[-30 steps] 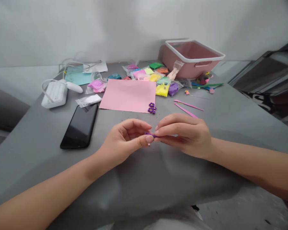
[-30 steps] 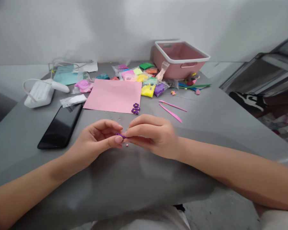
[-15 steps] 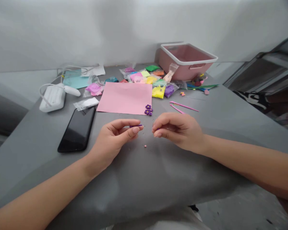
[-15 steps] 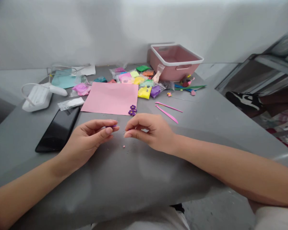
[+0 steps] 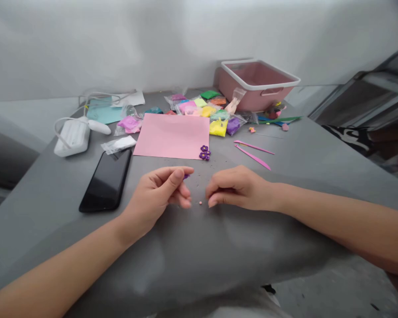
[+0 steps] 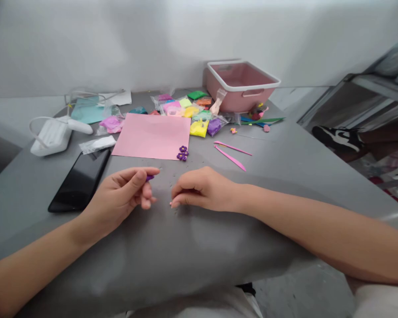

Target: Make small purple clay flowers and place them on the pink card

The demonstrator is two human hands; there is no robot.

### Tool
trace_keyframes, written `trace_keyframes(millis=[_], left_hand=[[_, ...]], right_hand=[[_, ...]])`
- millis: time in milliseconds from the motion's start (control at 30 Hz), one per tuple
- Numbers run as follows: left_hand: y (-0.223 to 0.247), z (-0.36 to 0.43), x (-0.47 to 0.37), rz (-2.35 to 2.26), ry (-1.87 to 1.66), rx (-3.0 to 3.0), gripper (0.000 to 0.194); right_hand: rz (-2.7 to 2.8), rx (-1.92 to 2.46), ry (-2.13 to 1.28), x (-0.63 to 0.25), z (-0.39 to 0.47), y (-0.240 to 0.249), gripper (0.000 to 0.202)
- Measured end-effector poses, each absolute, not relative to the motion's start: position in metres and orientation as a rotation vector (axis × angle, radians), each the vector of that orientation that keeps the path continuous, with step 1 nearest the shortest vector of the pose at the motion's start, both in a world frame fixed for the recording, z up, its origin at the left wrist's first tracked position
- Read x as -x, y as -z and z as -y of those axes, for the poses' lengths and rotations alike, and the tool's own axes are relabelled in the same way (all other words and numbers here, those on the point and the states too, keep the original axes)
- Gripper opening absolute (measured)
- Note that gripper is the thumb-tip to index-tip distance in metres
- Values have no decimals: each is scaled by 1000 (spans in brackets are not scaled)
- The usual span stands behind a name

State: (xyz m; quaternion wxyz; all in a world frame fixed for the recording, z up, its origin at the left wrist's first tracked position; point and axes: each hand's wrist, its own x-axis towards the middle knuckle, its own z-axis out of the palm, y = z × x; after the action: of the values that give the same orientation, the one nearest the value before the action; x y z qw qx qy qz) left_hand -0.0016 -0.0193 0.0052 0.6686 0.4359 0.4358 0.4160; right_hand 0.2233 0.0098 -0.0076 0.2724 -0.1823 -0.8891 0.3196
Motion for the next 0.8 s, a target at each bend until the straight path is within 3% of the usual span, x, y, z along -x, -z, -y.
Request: trace_keyframes(millis=[167,300,400,600,733,800], left_hand=[[-8,20,1,-983,-1013,-990,31],[-9,21,1,-988,-999,-982,43],[-7,21,2,-967,-1003,-978,34],[-6,21,6,-948,-1075,-1059,42],[-9,22,3,-965,-1090,-1048,27],[-11,23,1,-993,-1062,-1032,35]], right_hand=[[2419,476,-897,-224,-13,8,16],[2454,505,-879,-224,-12,7,21],[2450,543,-860,-225,-11,5,19],[2507,488,-932,-226,-11,4,16],[2496,439,-951,-226,-12,4,14],[2490,418,-926,-226,-11,4,12]])
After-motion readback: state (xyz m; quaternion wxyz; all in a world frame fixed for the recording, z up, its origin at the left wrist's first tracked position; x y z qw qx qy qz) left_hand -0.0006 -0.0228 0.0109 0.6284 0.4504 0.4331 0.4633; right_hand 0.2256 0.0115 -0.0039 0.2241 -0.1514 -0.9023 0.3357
